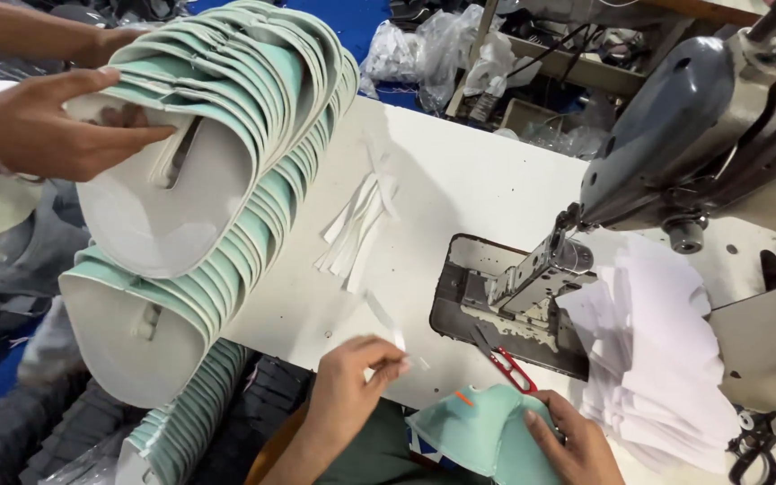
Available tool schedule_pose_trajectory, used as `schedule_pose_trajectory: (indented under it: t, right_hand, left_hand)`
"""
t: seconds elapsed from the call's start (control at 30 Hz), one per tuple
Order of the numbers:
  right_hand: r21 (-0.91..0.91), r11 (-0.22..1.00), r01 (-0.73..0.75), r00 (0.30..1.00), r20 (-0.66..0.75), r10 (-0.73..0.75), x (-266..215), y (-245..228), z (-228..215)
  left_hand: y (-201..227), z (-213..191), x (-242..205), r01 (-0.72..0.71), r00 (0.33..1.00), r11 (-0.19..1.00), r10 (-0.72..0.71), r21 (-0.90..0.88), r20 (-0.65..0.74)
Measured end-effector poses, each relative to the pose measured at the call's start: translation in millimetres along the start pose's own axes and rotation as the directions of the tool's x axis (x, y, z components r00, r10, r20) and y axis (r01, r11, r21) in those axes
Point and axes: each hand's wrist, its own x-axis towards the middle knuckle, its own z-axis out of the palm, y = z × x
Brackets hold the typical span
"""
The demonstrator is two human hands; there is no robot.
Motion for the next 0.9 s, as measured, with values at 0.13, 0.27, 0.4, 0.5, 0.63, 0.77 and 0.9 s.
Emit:
schedule_pose_trajectory:
  t: [0.13,0.27,0.4,0.5,0.63,0.77,0.9]
  right_hand:
    - [0.052,0.998,0.033,0.999,-0.041,-0.031,-6,-45,-5]
    - [-0.143,0.988,0.059,0.993,-0.096,-0.073,-3,-73,-7]
    - [0.047,0.997,0.068,0.996,-0.059,-0.066,-10,-78,-1]
    - [0.591,0.807,-0.007,0.997,0.067,-0.041,-17,-70,-3]
    - [0.625,0.781,-0.001,0.994,0.085,-0.066,-28,-61,-8]
    - [0.592,0.806,0.018,0.993,0.085,-0.085,-36,-72,-5]
    - [0.481,0.877,-0.009,0.998,0.057,-0.022,-41,-71,1]
  left_hand:
    - [31,3,-24,-0.342,0.931,0.862,0.365,0.375,0.009]
    - [35,29,-39,-0.270,0.961,0.958,0.262,0.100,0.086]
    - [-3,77,-18,-0.108,0.980,0.988,0.124,-0.106,0.156]
    - [-5,87,-5,-0.010,0.991,0.988,0.030,-0.153,0.133]
    - [2,89,-15,0.031,0.978,0.962,0.027,-0.272,0.205]
    - [-6,96,-28,0.126,0.964,0.948,-0.048,-0.291,0.260]
    - [-2,95,-28,0.105,0.971,0.952,-0.035,-0.287,0.238]
